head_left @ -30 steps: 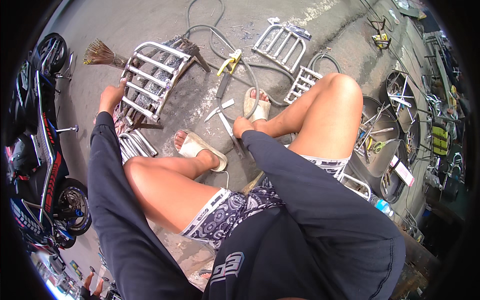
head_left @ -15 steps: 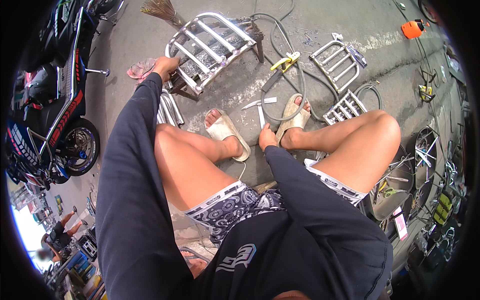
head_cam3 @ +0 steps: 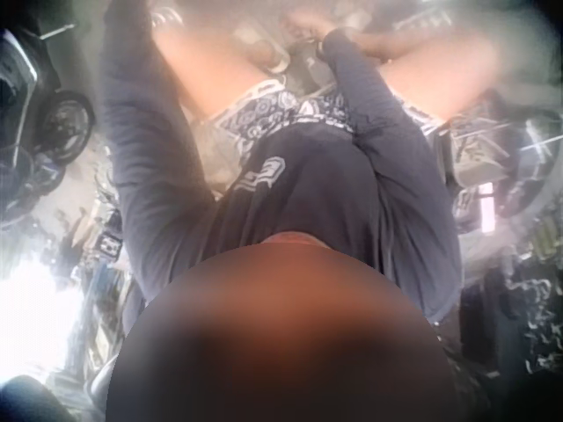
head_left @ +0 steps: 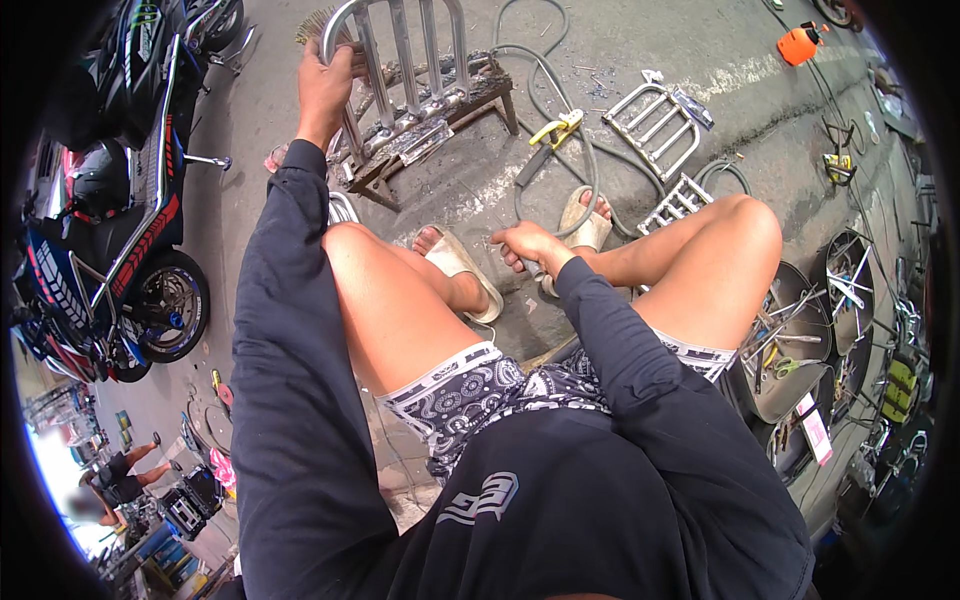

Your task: The person welds a chrome metal frame using a handheld welding torch, then uses a hammer to tap the welds. The person repeats this process on multiple frames, occasionally adjusting their position and the frame orientation.

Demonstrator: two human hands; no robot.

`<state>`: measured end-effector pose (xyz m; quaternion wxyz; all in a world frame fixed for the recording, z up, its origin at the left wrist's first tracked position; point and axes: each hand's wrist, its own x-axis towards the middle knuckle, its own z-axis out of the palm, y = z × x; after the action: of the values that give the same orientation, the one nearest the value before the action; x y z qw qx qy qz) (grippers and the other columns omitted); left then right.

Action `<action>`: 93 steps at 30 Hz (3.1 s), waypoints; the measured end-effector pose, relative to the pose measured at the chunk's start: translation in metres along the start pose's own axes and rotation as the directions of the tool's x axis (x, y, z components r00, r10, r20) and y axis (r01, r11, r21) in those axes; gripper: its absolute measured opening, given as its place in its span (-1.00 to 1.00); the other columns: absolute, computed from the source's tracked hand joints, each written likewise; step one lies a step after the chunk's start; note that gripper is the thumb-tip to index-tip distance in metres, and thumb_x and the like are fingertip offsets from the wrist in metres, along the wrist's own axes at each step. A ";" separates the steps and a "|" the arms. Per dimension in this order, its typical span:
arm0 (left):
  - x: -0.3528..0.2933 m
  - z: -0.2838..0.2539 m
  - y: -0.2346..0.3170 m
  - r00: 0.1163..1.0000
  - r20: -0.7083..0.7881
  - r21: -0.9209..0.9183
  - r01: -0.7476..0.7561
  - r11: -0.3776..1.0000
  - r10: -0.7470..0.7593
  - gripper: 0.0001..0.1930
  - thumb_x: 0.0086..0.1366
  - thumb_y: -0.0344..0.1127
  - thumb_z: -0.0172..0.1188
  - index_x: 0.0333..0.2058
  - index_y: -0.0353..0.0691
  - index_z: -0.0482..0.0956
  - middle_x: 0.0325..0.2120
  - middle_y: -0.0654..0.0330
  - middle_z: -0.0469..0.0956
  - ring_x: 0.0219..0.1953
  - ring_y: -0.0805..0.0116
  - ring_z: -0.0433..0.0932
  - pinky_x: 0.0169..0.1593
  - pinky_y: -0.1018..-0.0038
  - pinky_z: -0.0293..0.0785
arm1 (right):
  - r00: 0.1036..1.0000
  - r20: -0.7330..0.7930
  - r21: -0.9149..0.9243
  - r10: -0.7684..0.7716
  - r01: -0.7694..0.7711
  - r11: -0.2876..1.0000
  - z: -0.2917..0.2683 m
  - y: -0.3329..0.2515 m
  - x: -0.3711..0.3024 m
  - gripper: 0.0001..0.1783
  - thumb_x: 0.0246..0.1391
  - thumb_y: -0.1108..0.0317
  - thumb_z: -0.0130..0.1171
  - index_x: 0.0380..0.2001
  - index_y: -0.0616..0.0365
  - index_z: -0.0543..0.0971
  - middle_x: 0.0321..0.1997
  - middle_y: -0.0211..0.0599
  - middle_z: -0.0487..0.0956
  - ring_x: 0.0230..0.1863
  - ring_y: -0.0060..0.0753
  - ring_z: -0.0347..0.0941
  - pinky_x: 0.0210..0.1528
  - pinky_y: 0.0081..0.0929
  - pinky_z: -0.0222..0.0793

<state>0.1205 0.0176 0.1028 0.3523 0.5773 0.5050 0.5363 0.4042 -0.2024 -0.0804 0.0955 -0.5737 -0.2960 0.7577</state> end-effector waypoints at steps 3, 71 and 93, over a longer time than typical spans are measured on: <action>-0.002 0.000 0.010 0.984 0.065 0.251 -0.174 0.952 0.163 -0.73 0.36 -0.33 0.14 -0.05 -0.39 0.46 -0.27 0.03 0.69 -0.27 0.29 0.71 -0.18 0.40 0.62 | 0.986 -0.007 0.169 -0.169 0.167 0.971 0.003 -0.013 -0.057 -0.74 0.31 0.24 0.14 -0.26 0.27 0.56 -0.53 -0.37 0.49 -0.65 -0.48 0.40 -0.66 -0.43 0.23; -0.060 -0.043 0.133 0.987 -0.107 -0.235 -0.145 0.961 0.123 -0.83 0.36 -0.61 -0.23 -0.28 -0.21 0.33 -0.05 -0.48 0.60 0.05 -0.38 0.64 0.06 -0.09 0.69 | 0.387 -0.433 -0.096 -0.814 0.878 0.468 0.093 -0.042 -0.125 -0.66 0.53 0.13 0.00 -0.09 0.24 0.47 -0.58 -0.56 0.41 -0.60 -0.77 0.26 -0.59 -0.61 0.18; -0.051 0.042 0.104 0.915 0.050 0.690 -0.322 0.649 0.401 -0.69 0.14 -0.54 0.11 -0.12 -0.49 0.59 -0.36 -0.39 0.61 -0.22 -0.27 0.66 -0.15 0.06 0.57 | 0.391 -0.333 -0.487 -0.858 0.708 0.511 0.060 -0.041 -0.101 -0.69 0.48 0.16 0.10 -0.06 0.22 0.56 -0.52 -0.29 0.55 -0.53 -0.47 0.44 -0.44 -0.39 0.35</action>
<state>0.1868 -0.0512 0.1806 -0.0275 0.7249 0.5592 0.4012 0.3734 -0.2386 0.0350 0.4449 -0.5560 -0.5916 0.3780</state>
